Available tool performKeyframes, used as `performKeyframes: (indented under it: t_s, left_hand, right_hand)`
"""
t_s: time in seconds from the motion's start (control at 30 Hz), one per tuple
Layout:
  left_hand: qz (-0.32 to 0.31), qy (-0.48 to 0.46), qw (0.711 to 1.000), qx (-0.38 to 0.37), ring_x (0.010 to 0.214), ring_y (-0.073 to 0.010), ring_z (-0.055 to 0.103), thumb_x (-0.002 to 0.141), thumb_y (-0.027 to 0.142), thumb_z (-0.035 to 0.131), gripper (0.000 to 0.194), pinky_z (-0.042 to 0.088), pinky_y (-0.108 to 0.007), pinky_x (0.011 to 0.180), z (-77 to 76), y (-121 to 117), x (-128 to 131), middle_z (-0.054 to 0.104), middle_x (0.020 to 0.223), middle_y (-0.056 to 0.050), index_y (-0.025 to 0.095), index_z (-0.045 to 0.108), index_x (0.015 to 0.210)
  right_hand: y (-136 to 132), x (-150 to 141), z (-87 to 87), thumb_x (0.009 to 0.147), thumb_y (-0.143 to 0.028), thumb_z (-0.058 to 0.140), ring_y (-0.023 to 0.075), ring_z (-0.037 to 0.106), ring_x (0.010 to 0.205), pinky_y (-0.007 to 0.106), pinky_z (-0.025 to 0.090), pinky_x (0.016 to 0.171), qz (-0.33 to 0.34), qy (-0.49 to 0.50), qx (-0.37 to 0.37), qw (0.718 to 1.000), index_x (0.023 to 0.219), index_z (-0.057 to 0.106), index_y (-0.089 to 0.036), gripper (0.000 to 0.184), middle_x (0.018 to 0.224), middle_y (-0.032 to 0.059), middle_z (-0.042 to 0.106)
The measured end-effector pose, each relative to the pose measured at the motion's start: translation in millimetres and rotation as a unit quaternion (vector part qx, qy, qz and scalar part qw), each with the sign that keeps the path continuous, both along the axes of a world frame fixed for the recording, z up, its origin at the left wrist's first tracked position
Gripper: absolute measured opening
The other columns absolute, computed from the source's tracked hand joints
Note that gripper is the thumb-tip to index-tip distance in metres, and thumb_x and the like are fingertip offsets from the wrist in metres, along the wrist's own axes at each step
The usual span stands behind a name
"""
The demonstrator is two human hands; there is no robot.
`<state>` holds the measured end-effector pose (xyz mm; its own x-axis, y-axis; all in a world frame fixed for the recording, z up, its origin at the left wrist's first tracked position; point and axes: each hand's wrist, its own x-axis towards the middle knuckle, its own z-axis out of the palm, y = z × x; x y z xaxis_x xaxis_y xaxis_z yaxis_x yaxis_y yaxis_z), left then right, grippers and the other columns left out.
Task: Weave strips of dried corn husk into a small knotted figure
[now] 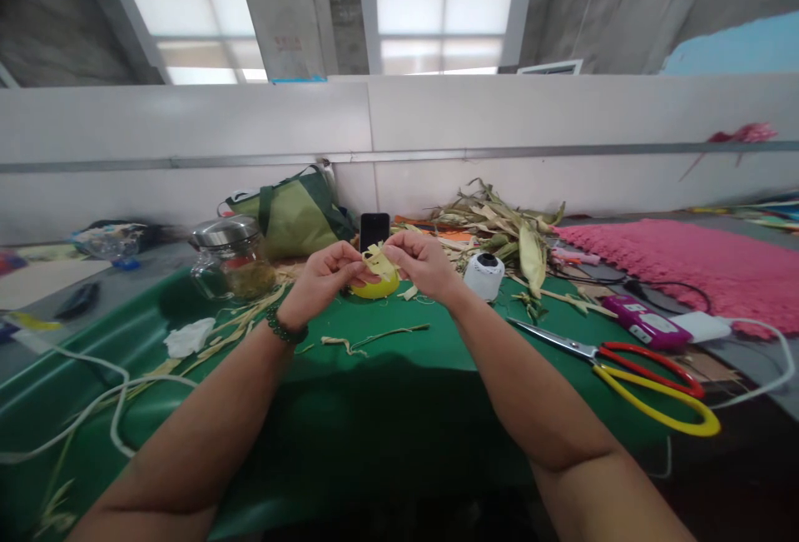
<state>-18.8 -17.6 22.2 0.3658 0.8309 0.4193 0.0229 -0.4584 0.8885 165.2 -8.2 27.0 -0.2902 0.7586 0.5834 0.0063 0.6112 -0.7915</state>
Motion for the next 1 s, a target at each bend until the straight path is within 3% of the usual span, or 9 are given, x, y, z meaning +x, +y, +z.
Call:
performKeyframes:
  t_s: [0.17,0.27,0.5,0.7,0.83,1.0]
  left_hand:
    - [0.008,0.013,0.999,0.041,0.064,-0.0149,0.068,0.077,0.038,0.065,0.028,0.054,-0.027,0.061,-8.2,-2,9,0.059,0.066,0.003,0.019,0.044,0.072]
    - [0.014,0.030,0.997,0.066,0.065,-0.0153,0.068,0.078,0.035,0.063,0.025,0.053,-0.026,0.062,-11.7,-3,12,0.054,0.064,0.005,0.019,0.044,0.072]
    - [-0.031,0.043,0.999,-0.008,0.069,-0.0164,0.070,0.082,0.040,0.059,0.027,0.053,-0.026,0.061,-9.3,-7,12,0.070,0.077,-0.003,0.019,0.042,0.075]
    - [-0.080,0.053,0.993,-0.061,0.066,-0.0177,0.070,0.079,0.049,0.062,0.035,0.050,-0.025,0.056,3.5,-10,0,0.073,0.077,-0.007,0.019,0.043,0.077]
    - [-0.082,0.054,0.993,-0.068,0.074,-0.0172,0.069,0.077,0.047,0.065,0.035,0.051,-0.026,0.064,8.4,-8,-9,0.073,0.079,-0.007,0.017,0.047,0.076]
    - [-0.066,0.017,0.996,-0.063,0.096,-0.0195,0.066,0.071,0.040,0.073,0.035,0.049,-0.028,0.079,-0.8,-6,-1,0.070,0.093,-0.006,0.017,0.051,0.084]
  right_hand:
    - [-1,-2,0.0,0.077,-0.043,0.061,0.0043,0.034,0.038,0.019,0.022,0.037,0.011,-0.041,-0.036,0.998,0.082,0.063,-0.015,0.028,0.047,-0.0073,0.044]
    - [-2,-3,-0.5,0.072,-0.040,0.066,0.0041,0.033,0.038,0.019,0.022,0.037,-0.003,-0.050,-0.033,0.998,0.075,0.065,-0.015,0.025,0.046,-0.0070,0.044]
    - [2,-5,-3.8,0.062,-0.044,0.074,0.0028,0.034,0.038,0.019,0.024,0.034,-0.064,0.107,-0.080,0.989,0.070,0.065,-0.016,0.031,0.056,-0.0039,0.056]
    - [5,-2,-1.2,0.054,-0.047,0.080,0.0016,0.033,0.035,0.017,0.025,0.032,-0.075,0.191,-0.104,0.973,0.069,0.064,-0.016,0.037,0.053,-0.0049,0.054]
    - [4,0,2.0,0.049,-0.047,0.084,-0.0005,0.029,0.031,0.017,0.020,0.030,-0.014,0.200,-0.171,0.965,0.068,0.061,-0.016,0.043,0.052,-0.0065,0.054]
    - [5,-7,-1.1,0.049,-0.047,0.084,-0.0003,0.024,0.028,0.017,0.014,0.029,0.058,0.182,-0.224,0.956,0.067,0.057,-0.016,0.045,0.038,-0.0111,0.042]
